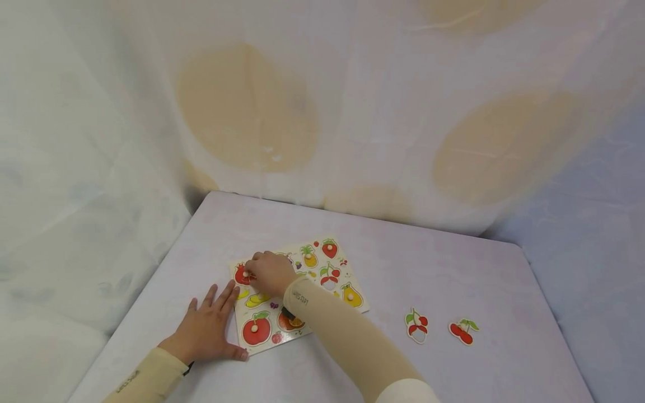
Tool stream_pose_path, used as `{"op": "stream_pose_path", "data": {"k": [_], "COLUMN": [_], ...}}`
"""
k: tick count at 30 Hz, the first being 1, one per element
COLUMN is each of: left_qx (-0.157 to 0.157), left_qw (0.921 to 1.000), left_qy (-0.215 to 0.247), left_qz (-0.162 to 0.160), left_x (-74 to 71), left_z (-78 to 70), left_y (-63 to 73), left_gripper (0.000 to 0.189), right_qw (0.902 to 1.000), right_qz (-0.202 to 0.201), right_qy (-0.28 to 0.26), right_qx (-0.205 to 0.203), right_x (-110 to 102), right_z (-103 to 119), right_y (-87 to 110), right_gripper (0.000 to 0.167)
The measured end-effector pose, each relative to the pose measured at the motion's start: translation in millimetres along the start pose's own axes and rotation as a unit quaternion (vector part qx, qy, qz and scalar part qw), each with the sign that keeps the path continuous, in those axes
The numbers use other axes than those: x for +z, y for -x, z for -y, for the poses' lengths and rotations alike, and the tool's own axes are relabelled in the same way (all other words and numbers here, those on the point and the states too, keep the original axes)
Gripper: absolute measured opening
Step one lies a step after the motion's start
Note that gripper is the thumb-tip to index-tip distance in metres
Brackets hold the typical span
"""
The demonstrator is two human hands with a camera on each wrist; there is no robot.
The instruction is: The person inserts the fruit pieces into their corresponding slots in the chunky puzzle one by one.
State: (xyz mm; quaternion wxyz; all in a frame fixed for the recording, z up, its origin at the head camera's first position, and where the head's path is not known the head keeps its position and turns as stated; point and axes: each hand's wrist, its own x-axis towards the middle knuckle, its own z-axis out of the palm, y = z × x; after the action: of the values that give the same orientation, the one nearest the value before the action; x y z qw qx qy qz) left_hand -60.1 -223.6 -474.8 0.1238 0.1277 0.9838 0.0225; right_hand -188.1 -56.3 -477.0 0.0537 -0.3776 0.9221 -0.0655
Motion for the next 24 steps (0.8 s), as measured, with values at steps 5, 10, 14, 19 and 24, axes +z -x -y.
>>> {"op": "stream_pose_path", "data": {"k": [5,10,14,19,24], "left_qx": [-0.001,-0.002,-0.008,-0.015,-0.018], "left_qw": [1.0000,1.0000,1.0000,0.9999,0.9997], "left_qy": [-0.005,-0.006,-0.001,0.000,0.010], "left_qz": [-0.002,-0.001,0.003,0.006,0.015], "left_x": [2.3,8.0,12.8,13.0,5.0], "left_z": [-0.5,2.1,6.5,9.7,6.9], "left_y": [-0.7,-3.0,-5.6,-6.3,-3.4], "left_gripper": [0.146,0.147,0.148,0.148,0.146], "right_qw": [0.9999,0.9991,0.9989,0.9987,0.9985], "right_qz": [-0.004,-0.007,0.001,0.018,0.027], "right_qy": [-0.011,-0.036,-0.040,-0.045,-0.036], "right_qx": [0.006,0.019,0.025,0.016,0.030], "right_x": [-1,-6,-15,-33,-46], "right_z": [-3,-13,-26,-45,-69], "right_y": [2.6,8.8,16.8,32.6,57.0], "right_gripper": [0.038,0.036,0.038,0.036,0.038]}}
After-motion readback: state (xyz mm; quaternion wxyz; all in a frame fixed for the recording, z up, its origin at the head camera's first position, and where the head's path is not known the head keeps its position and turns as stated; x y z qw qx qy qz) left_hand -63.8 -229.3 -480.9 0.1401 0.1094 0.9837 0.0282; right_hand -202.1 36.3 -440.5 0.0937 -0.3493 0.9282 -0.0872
